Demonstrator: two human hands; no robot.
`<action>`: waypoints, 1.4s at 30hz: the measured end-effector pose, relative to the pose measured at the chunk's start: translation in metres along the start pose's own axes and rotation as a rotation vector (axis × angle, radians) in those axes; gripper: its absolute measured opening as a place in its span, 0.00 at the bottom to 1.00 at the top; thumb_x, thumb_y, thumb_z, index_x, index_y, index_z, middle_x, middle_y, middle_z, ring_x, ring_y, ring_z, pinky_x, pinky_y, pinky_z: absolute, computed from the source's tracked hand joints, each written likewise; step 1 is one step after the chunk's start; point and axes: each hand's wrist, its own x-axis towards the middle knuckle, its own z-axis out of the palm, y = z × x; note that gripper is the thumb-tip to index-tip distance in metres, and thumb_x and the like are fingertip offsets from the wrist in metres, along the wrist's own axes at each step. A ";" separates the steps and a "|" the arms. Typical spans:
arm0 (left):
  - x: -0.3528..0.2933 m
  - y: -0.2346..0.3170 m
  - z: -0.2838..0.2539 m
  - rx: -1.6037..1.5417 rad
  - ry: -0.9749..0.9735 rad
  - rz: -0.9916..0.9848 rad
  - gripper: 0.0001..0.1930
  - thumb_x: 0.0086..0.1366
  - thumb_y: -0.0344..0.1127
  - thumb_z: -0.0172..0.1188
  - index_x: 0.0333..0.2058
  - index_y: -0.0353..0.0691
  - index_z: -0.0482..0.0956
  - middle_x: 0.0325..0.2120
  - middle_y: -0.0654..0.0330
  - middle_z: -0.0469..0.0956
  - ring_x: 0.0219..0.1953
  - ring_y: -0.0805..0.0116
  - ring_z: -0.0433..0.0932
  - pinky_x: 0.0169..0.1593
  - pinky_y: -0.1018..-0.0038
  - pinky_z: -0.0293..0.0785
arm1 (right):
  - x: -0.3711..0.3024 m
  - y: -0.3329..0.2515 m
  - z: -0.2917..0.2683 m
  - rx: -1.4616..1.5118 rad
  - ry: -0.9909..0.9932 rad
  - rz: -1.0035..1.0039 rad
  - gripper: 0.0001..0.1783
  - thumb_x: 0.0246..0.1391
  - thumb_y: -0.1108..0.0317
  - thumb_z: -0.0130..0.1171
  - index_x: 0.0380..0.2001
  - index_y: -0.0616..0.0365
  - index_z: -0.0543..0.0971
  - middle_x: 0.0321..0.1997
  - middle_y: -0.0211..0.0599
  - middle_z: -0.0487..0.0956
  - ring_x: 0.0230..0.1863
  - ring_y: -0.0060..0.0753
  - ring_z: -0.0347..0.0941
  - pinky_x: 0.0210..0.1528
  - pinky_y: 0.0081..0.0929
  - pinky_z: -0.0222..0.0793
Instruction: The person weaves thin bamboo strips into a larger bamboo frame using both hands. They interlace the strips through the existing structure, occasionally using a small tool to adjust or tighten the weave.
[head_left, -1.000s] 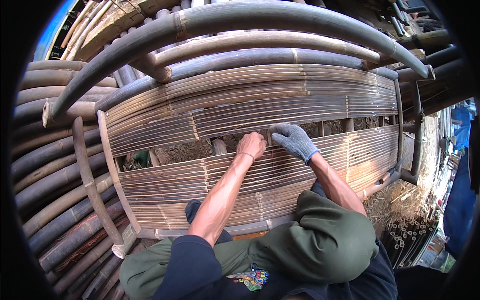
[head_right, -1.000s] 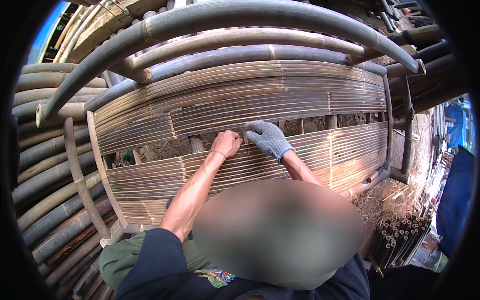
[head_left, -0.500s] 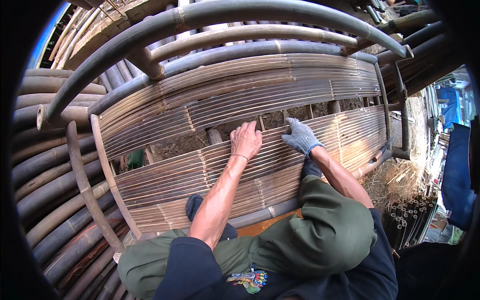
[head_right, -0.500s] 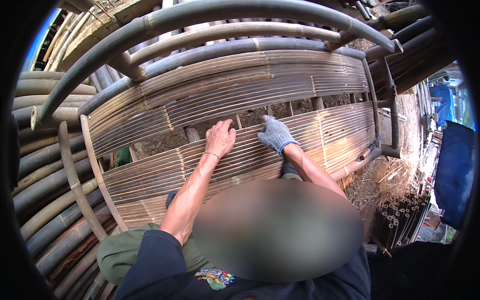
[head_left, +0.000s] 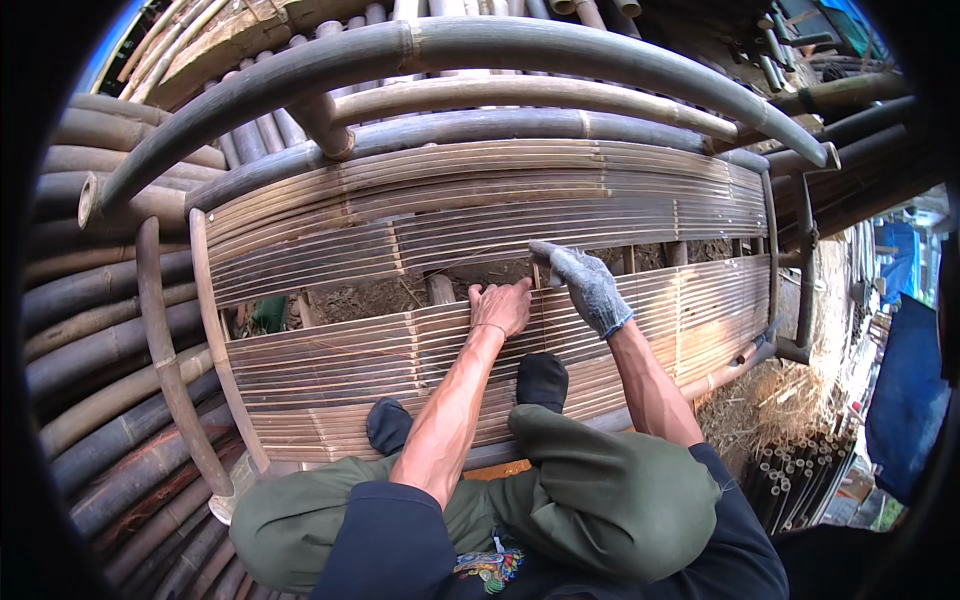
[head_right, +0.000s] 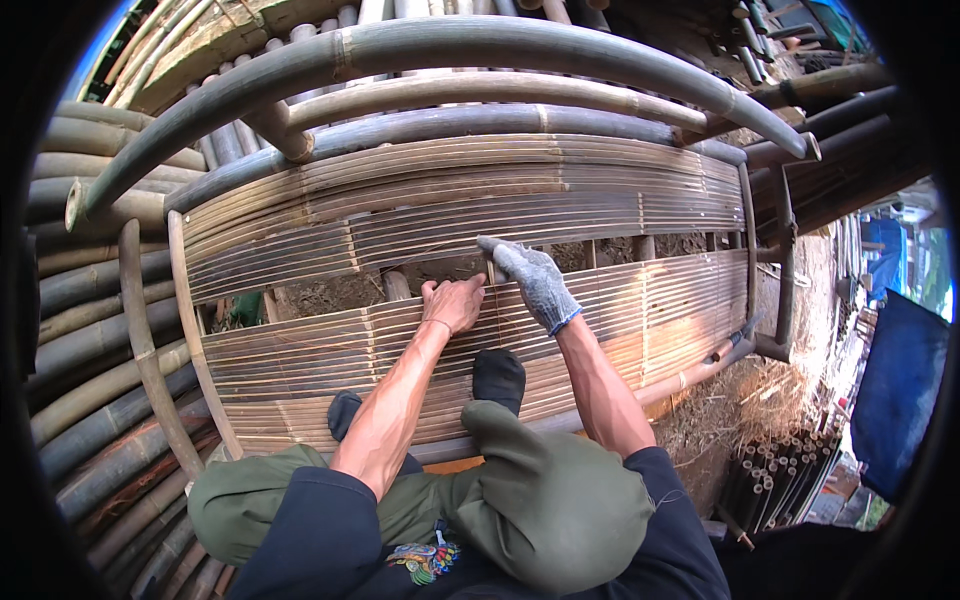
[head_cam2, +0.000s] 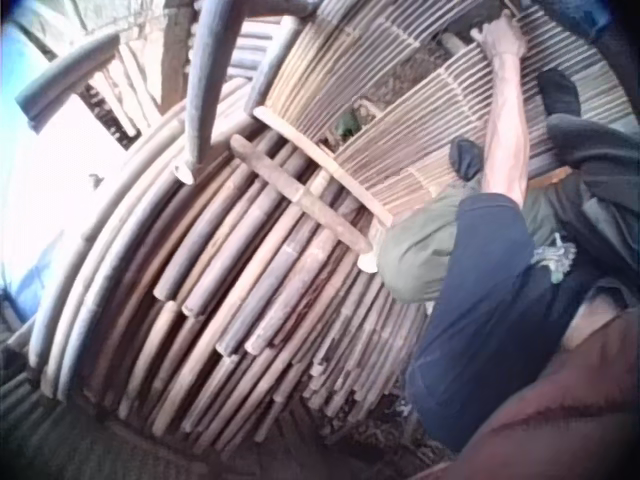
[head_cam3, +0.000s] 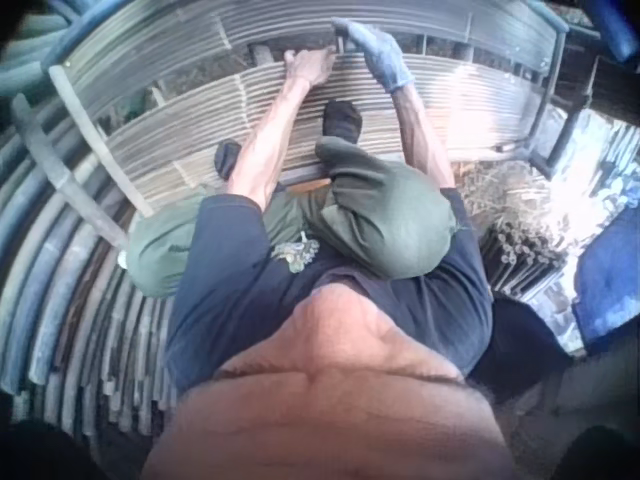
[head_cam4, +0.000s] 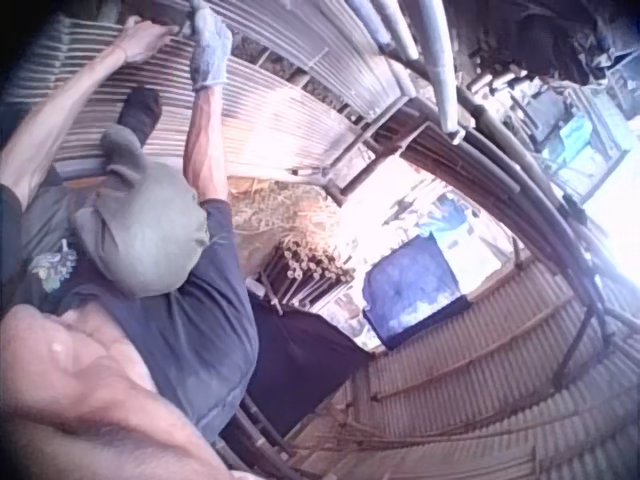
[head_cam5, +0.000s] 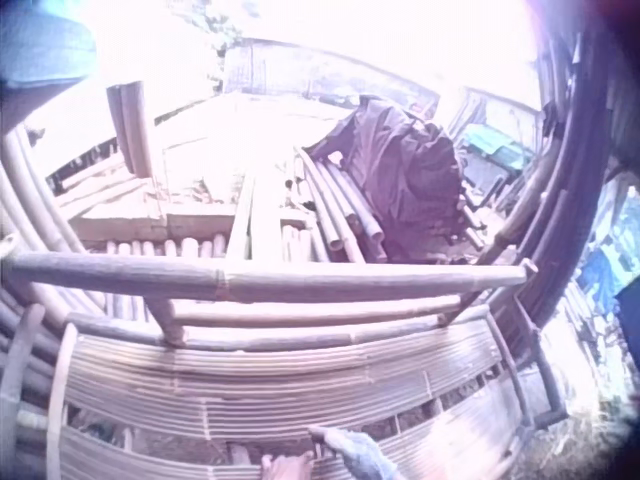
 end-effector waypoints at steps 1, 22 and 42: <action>0.001 0.002 -0.001 0.006 0.033 -0.007 0.16 0.71 0.44 0.46 0.53 0.56 0.75 0.39 0.54 0.84 0.48 0.49 0.79 0.60 0.45 0.54 | 0.006 0.004 -0.002 0.095 0.019 0.086 0.21 0.68 0.56 0.50 0.40 0.64 0.83 0.36 0.36 0.83 0.33 0.28 0.75 0.45 0.25 0.70; 0.002 -0.003 -0.001 -0.086 -0.047 -0.011 0.16 0.71 0.43 0.50 0.55 0.54 0.76 0.40 0.55 0.84 0.50 0.53 0.77 0.60 0.48 0.53 | -0.009 0.078 -0.019 -1.163 -0.374 -0.432 0.08 0.57 0.67 0.49 0.31 0.59 0.75 0.26 0.51 0.79 0.31 0.56 0.78 0.32 0.51 0.72; -0.035 0.027 0.029 0.652 0.436 0.556 0.07 0.59 0.36 0.53 0.32 0.41 0.77 0.33 0.59 0.71 0.41 0.63 0.71 0.49 0.64 0.64 | -0.121 0.087 -0.061 -1.021 0.435 -0.177 0.14 0.55 0.68 0.59 0.45 0.55 0.78 0.46 0.45 0.79 0.49 0.49 0.75 0.52 0.41 0.71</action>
